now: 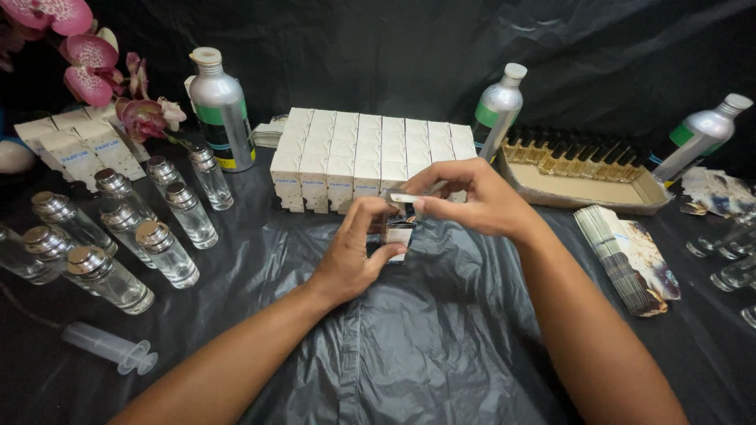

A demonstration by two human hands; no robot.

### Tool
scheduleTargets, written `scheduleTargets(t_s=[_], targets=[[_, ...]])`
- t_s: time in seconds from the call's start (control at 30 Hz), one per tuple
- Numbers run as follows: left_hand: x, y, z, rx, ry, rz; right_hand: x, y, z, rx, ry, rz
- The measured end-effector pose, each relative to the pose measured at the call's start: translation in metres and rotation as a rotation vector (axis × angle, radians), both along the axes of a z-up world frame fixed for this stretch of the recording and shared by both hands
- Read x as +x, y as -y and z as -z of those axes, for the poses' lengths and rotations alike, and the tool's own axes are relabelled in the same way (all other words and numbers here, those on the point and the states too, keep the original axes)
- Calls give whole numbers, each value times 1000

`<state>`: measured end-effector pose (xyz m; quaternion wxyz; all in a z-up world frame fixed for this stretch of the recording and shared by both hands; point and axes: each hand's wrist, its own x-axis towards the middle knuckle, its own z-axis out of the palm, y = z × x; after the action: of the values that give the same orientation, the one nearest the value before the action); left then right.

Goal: Folding cardboard boxes and placing small perfume bottles inside them for packaging.

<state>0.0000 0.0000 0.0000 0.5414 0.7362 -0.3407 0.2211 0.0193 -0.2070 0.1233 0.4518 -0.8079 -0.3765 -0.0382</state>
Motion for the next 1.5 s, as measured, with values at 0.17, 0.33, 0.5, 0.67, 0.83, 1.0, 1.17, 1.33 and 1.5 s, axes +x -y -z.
scheduleTargets(t_s=[0.17,0.33,0.5,0.67,0.83,1.0,1.17,1.33,1.5], targets=[[1,1,7,-18,-52,10,-2,-4,-1,-34,-22,-54],[0,1,6,-20,-87,15,1,-5,2,-75,-21,-76],[2,1,8,-21,-87,25,1,-5,4,-82,-29,-96],[-1,1,3,-8,-73,22,0,-8,5,-83,-24,-102],[0,0,4,-6,-57,39,-1,-8,4,-93,4,-106],[0,0,6,0,-40,24,-1,-9,5,-111,24,-108],[-4,2,1,18,12,-19,-9,-10,-5,-163,9,-160],[-6,2,-1,32,30,-43,-9,-4,-7,-205,-33,-179],[-11,-3,-12,107,81,-57,4,6,1,-320,50,-53]])
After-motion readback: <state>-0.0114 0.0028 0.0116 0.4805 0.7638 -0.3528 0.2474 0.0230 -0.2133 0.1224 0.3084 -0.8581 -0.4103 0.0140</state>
